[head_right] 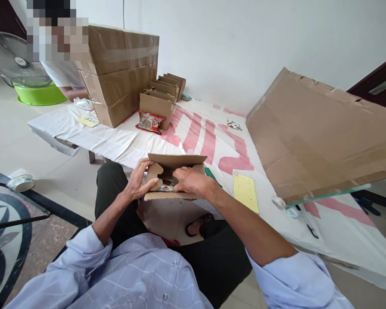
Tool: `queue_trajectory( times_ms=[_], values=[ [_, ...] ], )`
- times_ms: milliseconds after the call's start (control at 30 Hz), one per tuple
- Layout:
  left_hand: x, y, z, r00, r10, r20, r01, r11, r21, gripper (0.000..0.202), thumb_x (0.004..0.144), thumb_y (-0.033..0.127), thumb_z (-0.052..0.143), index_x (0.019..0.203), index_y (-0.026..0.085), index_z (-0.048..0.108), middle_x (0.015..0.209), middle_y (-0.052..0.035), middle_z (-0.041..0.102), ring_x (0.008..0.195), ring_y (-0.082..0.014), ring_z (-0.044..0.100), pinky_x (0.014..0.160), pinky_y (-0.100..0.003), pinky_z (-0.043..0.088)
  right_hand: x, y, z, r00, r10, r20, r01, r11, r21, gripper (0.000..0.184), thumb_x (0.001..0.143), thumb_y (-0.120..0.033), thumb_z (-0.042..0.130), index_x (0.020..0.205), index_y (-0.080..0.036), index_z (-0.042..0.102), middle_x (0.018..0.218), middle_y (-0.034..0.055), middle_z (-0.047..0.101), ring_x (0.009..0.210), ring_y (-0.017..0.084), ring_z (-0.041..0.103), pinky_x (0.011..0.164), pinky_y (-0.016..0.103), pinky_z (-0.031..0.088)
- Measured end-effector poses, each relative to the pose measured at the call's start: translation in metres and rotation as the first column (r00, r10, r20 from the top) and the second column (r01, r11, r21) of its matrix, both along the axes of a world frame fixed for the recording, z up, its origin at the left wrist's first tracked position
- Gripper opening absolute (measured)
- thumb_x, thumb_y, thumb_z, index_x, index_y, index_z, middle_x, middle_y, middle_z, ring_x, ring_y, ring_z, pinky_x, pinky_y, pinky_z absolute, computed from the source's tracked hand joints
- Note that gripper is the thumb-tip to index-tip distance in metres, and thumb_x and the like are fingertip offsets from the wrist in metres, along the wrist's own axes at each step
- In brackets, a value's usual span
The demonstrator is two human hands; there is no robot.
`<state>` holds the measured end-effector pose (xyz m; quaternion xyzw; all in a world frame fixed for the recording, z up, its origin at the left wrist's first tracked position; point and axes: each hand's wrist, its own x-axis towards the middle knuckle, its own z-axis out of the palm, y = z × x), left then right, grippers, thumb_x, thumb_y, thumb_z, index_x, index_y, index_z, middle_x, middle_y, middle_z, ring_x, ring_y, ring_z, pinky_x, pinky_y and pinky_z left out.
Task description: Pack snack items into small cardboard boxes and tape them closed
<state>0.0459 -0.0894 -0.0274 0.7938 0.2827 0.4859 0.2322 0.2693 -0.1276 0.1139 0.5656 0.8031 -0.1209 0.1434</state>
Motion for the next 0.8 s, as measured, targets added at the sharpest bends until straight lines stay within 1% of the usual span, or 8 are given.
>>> queue_trajectory(
  times_ms=[100, 300, 400, 533, 600, 633, 733, 800],
  values=[
    [0.002, 0.001, 0.001, 1.0, -0.007, 0.007, 0.007, 1.0, -0.011, 0.051, 0.101, 0.049, 0.068, 0.141, 0.02, 0.054, 0.144, -0.0193, 0.056, 0.135, -0.0335, 0.059, 0.11, -0.048, 0.055, -0.002, 0.005, 0.002, 0.997, 0.017, 0.078, -0.009, 0.994, -0.106, 0.025, 0.088, -0.029, 0.077, 0.112, -0.02, 0.078, 0.12, 0.0118, 0.078, 0.119, 0.031, 0.072, 0.09, 0.032, 0.054],
    [0.004, 0.007, 0.005, 0.998, -0.068, 0.02, 0.069, 0.995, -0.073, 0.057, 0.103, 0.056, 0.066, 0.146, 0.02, 0.055, 0.146, -0.0194, 0.054, 0.139, -0.0344, 0.056, 0.118, -0.051, 0.05, -0.005, -0.001, -0.001, 0.985, 0.129, 0.116, -0.128, 0.992, -0.012, 0.022, 0.096, -0.014, 0.062, 0.107, -0.019, 0.08, 0.115, 0.0134, 0.081, 0.109, 0.03, 0.077, 0.089, 0.034, 0.052],
    [-0.001, 0.017, 0.003, 0.98, -0.196, 0.036, 0.2, 0.963, -0.18, 0.079, 0.098, 0.068, 0.068, 0.159, 0.022, 0.049, 0.16, -0.0211, 0.044, 0.152, -0.0389, 0.046, 0.123, -0.055, 0.045, -0.003, -0.002, -0.001, 0.976, 0.09, 0.196, -0.101, 0.994, 0.047, 0.029, 0.104, -0.015, 0.05, 0.111, -0.015, 0.079, 0.115, 0.0171, 0.081, 0.105, 0.031, 0.078, 0.086, 0.036, 0.051],
    [-0.014, 0.036, -0.004, 0.909, -0.409, 0.077, 0.411, 0.855, -0.316, 0.122, 0.076, 0.082, 0.083, 0.174, 0.03, 0.031, 0.178, -0.0202, 0.022, 0.165, -0.0482, 0.026, 0.123, -0.06, 0.045, 0.003, 0.004, -0.003, 0.967, -0.001, 0.254, -0.037, 0.989, 0.145, 0.036, 0.111, -0.017, 0.04, 0.118, -0.012, 0.075, 0.119, 0.0178, 0.081, 0.11, 0.033, 0.077, 0.084, 0.036, 0.049],
    [-0.017, 0.041, -0.007, 0.891, -0.449, 0.06, 0.44, 0.826, -0.352, 0.138, 0.066, 0.079, 0.093, 0.176, 0.032, 0.025, 0.181, -0.0197, 0.018, 0.165, -0.0506, 0.024, 0.123, -0.062, 0.045, 0.007, 0.007, -0.007, 0.971, -0.024, 0.237, -0.02, 0.984, 0.18, 0.036, 0.111, -0.017, 0.039, 0.119, -0.013, 0.074, 0.12, 0.0165, 0.08, 0.11, 0.032, 0.076, 0.084, 0.035, 0.047],
    [-0.017, 0.042, -0.009, 0.895, -0.444, 0.043, 0.429, 0.831, -0.353, 0.143, 0.063, 0.074, 0.097, 0.177, 0.033, 0.022, 0.181, -0.02, 0.018, 0.164, -0.0511, 0.025, 0.123, -0.062, 0.045, 0.008, 0.009, -0.009, 0.974, -0.034, 0.222, -0.011, 0.98, 0.198, 0.036, 0.111, -0.017, 0.039, 0.118, -0.014, 0.074, 0.12, 0.0158, 0.08, 0.109, 0.031, 0.076, 0.083, 0.035, 0.047],
    [-0.012, 0.043, -0.013, 0.932, -0.363, 0.012, 0.346, 0.876, -0.336, 0.141, 0.067, 0.055, 0.101, 0.178, 0.032, 0.017, 0.177, -0.0208, 0.028, 0.16, -0.0489, 0.033, 0.119, -0.06, 0.048, 0.014, 0.013, -0.014, 0.988, -0.064, 0.143, 0.021, 0.96, 0.28, 0.034, 0.11, -0.016, 0.04, 0.115, -0.016, 0.073, 0.117, 0.0138, 0.079, 0.106, 0.027, 0.074, 0.079, 0.033, 0.045],
    [-0.007, 0.047, -0.015, 0.949, -0.316, 0.022, 0.303, 0.888, -0.346, 0.138, 0.069, 0.043, 0.1, 0.178, 0.034, 0.015, 0.173, -0.0204, 0.034, 0.156, -0.0465, 0.04, 0.115, -0.058, 0.052, 0.023, 0.015, -0.01, 0.995, -0.083, 0.048, 0.058, 0.921, 0.385, 0.033, 0.11, -0.018, 0.04, 0.114, -0.017, 0.073, 0.114, 0.013, 0.079, 0.101, 0.025, 0.073, 0.076, 0.031, 0.043]
  ],
)
